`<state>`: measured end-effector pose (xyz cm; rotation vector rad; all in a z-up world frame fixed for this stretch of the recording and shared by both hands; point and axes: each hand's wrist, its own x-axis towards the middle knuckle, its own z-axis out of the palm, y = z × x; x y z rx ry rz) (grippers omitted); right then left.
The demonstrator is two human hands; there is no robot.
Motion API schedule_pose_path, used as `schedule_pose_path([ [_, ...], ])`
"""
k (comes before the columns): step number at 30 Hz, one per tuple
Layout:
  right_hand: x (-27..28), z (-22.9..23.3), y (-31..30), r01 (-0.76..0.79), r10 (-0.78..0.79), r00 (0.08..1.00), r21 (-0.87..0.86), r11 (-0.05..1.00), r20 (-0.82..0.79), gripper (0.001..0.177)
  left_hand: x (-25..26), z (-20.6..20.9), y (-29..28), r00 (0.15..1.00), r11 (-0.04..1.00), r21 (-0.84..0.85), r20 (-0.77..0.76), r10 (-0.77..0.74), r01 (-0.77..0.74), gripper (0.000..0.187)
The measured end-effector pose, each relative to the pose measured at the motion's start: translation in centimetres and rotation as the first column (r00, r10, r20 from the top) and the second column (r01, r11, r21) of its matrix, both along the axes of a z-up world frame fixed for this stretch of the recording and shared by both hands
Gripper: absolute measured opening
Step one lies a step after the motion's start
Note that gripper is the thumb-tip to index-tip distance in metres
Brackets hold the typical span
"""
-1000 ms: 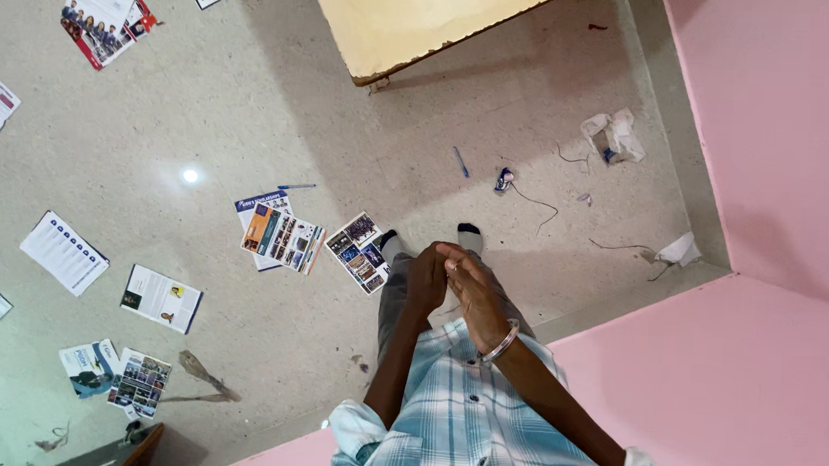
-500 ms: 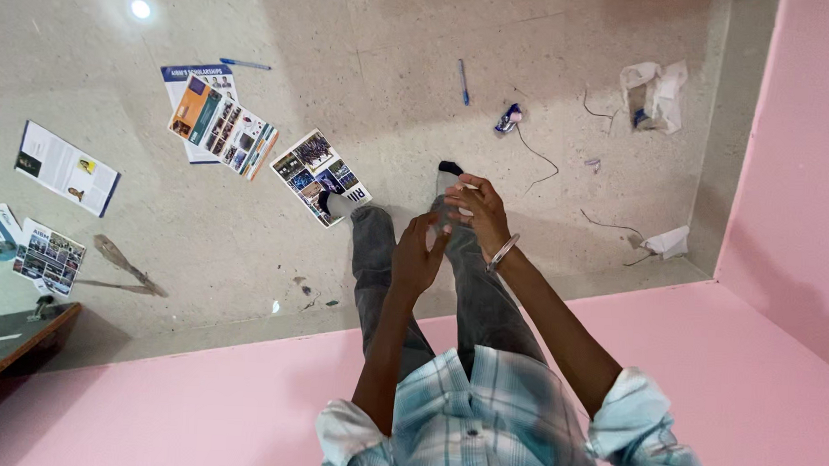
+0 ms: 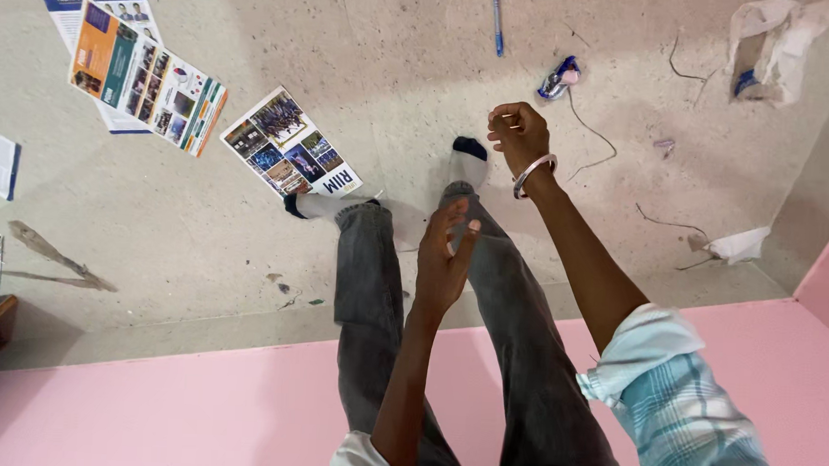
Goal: The person picks up several blue and pink pens from the floor and places them into a clear plastic container labeled 'Sewing Kit' before closing it.
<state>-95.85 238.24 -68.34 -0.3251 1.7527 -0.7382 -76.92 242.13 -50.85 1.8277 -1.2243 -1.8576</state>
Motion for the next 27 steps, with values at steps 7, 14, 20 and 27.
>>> schedule_pose_path([
  [7,-1.3,-11.0,-0.1,0.004,-0.005,0.995,-0.012,1.0,-0.096,0.018,-0.8,-8.3,-1.8,0.992,0.995,0.045,-0.078,0.095,-0.092,0.048],
  [14,-2.1,-17.7,-1.2,-0.195,0.177,0.923,-0.019,0.981,-0.341,0.03,0.2,-14.4,-3.3,0.985,0.993,-0.002,-0.127,0.12,-0.121,0.042],
  [20,-2.1,-22.5,-2.1,-0.532,0.491,0.688,0.089,0.842,-0.534,0.066,0.4,-18.1,-4.0,0.988,0.991,0.015,-0.082,0.132,-0.131,0.047],
  [27,-1.8,-24.9,-3.2,-0.585,0.631,0.598,0.27,0.765,-0.494,0.087,1.0,-20.6,-3.4,0.989,0.992,0.048,-0.087,0.119,-0.115,0.049],
])
